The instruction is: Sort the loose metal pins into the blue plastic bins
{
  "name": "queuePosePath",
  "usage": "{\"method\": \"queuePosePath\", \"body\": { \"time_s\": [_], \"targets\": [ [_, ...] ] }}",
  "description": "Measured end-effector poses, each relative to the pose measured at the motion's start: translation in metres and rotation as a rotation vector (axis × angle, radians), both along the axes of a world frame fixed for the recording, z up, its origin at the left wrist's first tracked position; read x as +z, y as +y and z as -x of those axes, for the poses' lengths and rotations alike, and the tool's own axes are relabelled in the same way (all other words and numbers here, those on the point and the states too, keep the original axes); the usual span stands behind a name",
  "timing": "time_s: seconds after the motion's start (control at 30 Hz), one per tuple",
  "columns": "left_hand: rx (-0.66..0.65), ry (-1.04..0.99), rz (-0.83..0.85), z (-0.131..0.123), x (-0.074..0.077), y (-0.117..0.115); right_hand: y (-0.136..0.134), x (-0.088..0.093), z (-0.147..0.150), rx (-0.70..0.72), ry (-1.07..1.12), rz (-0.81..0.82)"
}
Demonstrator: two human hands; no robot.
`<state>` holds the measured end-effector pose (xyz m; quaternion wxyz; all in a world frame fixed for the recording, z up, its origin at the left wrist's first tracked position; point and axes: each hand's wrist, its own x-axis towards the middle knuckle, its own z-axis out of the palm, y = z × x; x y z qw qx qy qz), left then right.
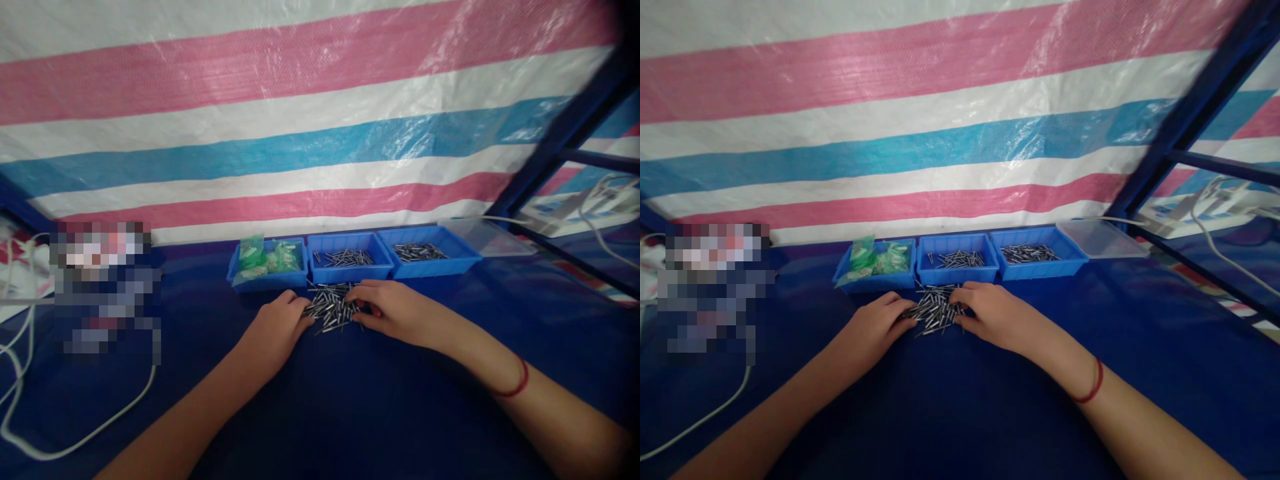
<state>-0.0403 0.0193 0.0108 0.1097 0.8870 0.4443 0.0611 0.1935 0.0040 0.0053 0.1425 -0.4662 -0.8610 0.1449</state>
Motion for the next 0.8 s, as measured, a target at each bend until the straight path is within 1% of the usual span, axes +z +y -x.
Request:
{"method": "queuePosePath", "body": {
  "time_s": [0.17, 0.27, 0.37, 0.5, 0.63, 0.73, 0.8],
  "targets": [
    [-0.027, -0.140, -0.052, -0.007, -0.011, 0.000, -0.002, -0.005, 0.016, -0.016, 0.034, -0.220],
    [-0.057, -0.159, -0.110, -0.007, -0.016, 0.001, -0.001, -0.010, 0.022, -0.010, -0.004, -0.287],
    [-0.091, -0.162, -0.155, -0.007, -0.019, 0.002, -0.001, -0.012, 0.024, 0.014, -0.015, -0.281],
    [-0.165, -0.137, -0.165, -0.008, -0.020, 0.003, 0.000, -0.011, 0.022, 0.041, 0.030, -0.233],
    [-0.229, -0.087, -0.167, -0.010, -0.015, 0.003, 0.000, -0.010, 0.021, 0.053, 0.053, -0.200],
    [-0.246, -0.114, -0.136, -0.010, -0.010, 0.002, 0.000, -0.010, 0.022, 0.037, 0.056, -0.190],
    [-0.257, -0.145, -0.114, -0.008, -0.008, 0.003, 0.000, -0.011, 0.023, 0.018, 0.056, -0.218]
  ]
}}
